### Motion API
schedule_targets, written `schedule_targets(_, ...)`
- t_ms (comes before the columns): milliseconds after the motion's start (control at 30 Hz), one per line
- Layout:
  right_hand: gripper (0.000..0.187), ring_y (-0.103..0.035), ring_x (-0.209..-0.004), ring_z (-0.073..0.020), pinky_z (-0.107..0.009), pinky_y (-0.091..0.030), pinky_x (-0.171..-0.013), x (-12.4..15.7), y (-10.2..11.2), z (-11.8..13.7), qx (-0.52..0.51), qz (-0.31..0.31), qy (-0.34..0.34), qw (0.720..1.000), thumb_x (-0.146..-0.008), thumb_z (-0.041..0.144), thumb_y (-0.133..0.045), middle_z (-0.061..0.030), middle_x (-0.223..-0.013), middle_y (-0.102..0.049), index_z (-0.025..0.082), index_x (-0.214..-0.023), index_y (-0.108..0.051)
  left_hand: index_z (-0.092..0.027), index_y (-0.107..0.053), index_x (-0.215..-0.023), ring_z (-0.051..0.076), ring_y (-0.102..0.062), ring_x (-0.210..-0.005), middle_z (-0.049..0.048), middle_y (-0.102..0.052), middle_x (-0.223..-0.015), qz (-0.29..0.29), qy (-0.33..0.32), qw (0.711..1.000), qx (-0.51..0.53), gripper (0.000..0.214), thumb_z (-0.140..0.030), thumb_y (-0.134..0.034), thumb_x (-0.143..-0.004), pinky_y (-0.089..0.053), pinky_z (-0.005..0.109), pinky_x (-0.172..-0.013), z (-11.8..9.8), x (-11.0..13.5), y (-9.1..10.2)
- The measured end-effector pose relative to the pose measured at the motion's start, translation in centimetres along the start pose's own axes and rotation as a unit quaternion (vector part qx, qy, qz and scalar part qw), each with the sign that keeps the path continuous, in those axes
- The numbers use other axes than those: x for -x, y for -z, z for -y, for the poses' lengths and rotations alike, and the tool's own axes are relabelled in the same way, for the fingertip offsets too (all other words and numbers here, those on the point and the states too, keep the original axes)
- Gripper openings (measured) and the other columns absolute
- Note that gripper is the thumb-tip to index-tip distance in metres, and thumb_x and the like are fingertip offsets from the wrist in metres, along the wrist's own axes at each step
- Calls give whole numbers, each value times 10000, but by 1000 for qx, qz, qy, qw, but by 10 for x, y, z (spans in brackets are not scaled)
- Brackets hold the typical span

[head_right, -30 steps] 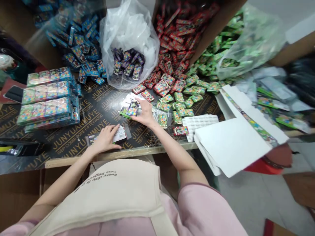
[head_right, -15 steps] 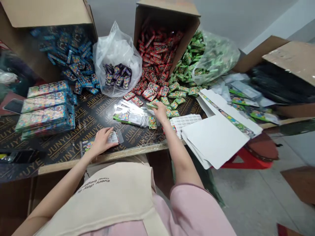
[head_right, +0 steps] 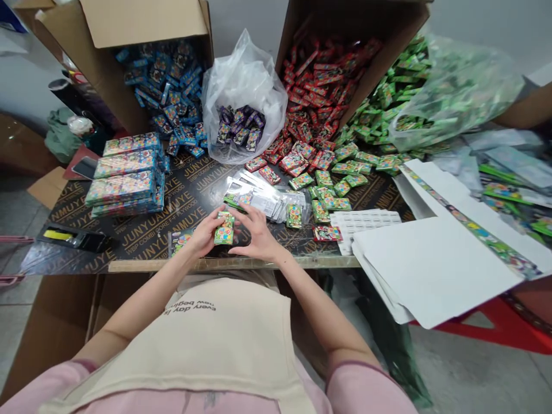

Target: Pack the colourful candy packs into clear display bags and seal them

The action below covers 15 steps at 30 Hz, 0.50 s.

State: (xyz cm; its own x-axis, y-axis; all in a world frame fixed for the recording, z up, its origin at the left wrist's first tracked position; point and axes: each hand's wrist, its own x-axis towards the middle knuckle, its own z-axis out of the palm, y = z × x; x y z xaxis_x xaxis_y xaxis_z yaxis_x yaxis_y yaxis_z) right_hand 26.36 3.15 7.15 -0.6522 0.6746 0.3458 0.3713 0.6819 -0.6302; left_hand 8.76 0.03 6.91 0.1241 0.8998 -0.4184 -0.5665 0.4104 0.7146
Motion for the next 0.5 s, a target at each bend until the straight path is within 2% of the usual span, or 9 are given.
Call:
schedule_targets(100,932,-386,-1353,-349,-565,-306,-1101,-1,1,-2,-26,27,-4,999,-654,487,-778,-99,-1441,-454,339,-1460,-334,-244,-249,-1487,236,-699,-818,72,-696,-1042,44,26,998,-41,823,-339,-673,-787,-542,439,-816,1,3,9)
schedule_targets(167,878,-455,-1291,-335,-550,-335,-1078,-1,-2,-1,-36,29,-7,999,-667,401,-743,-84,-1362,-528,341,-1445,-341,-244,-204,-1501,246,-695,-861,85,-683,-1083,41,-3,995,-96,820,-410,-628,-820,-529,448,-843,4,2,16)
schedule_targets(233,831,-492,-1242,-323,-531,-362,-1058,1,-5,-1,-30,5,-19,999,-663,325,-699,-79,-1311,-554,333,-1421,-358,-232,-168,-1512,270,-660,-1012,112,-654,-1163,20,-70,975,-210,801,-475,-559,-856,-484,470,-928,4,1,28)
schedule_targets(267,815,-497,-1230,-321,-521,-373,-1050,2,-6,-3,-24,-15,-25,999,-656,296,-683,-83,-1296,-555,325,-1406,-368,-225,-174,-1513,287,-610,-1121,130,-621,-1231,9,-114,949,-295,811,-494,-560,-852,-439,484,-989,3,1,37)
schedule_targets(300,801,-498,-1223,-319,-514,-381,-1042,5,-7,-7,-15,-36,-31,999,-647,272,-672,-87,-1282,-555,317,-1391,-377,-220,-203,-1508,307,-535,-1227,146,-571,-1310,3,-155,907,-392,843,-506,-600,-821,-378,502,-1048,1,1,46)
schedule_targets(367,782,-502,-1209,-323,-512,-391,-1023,9,-8,-16,9,-65,-38,997,-632,242,-663,-97,-1259,-551,306,-1363,-392,-217,-296,-1480,354,-384,-1352,167,-461,-1427,9,-201,786,-585,951,-487,-746,-687,-252,543,-1116,-3,3,65)
schedule_targets(433,769,-505,-1202,-333,-526,-385,-1012,14,-11,-25,38,-60,-46,996,-629,234,-661,-104,-1251,-548,302,-1350,-404,-212,-346,-1459,377,-372,-1342,176,-456,-1419,30,-197,672,-713,1020,-417,-826,-583,-232,561,-1110,-4,5,79)
schedule_targets(467,758,-505,-1203,-339,-535,-376,-1013,16,-13,-29,50,-49,-51,996,-633,235,-660,-106,-1252,-547,300,-1346,-412,-210,-334,-1465,370,-410,-1305,173,-487,-1380,40,-191,636,-746,1028,-384,-826,-579,-262,553,-1093,-4,6,84)
schedule_targets(500,746,-504,-1206,-343,-542,-367,-1016,17,-15,-32,60,-36,-55,996,-639,237,-660,-109,-1256,-547,299,-1343,-422,-210,-302,-1480,355,-451,-1261,164,-518,-1333,48,-190,616,-763,1029,-355,-810,-597,-299,536,-1071,-3,6,87)
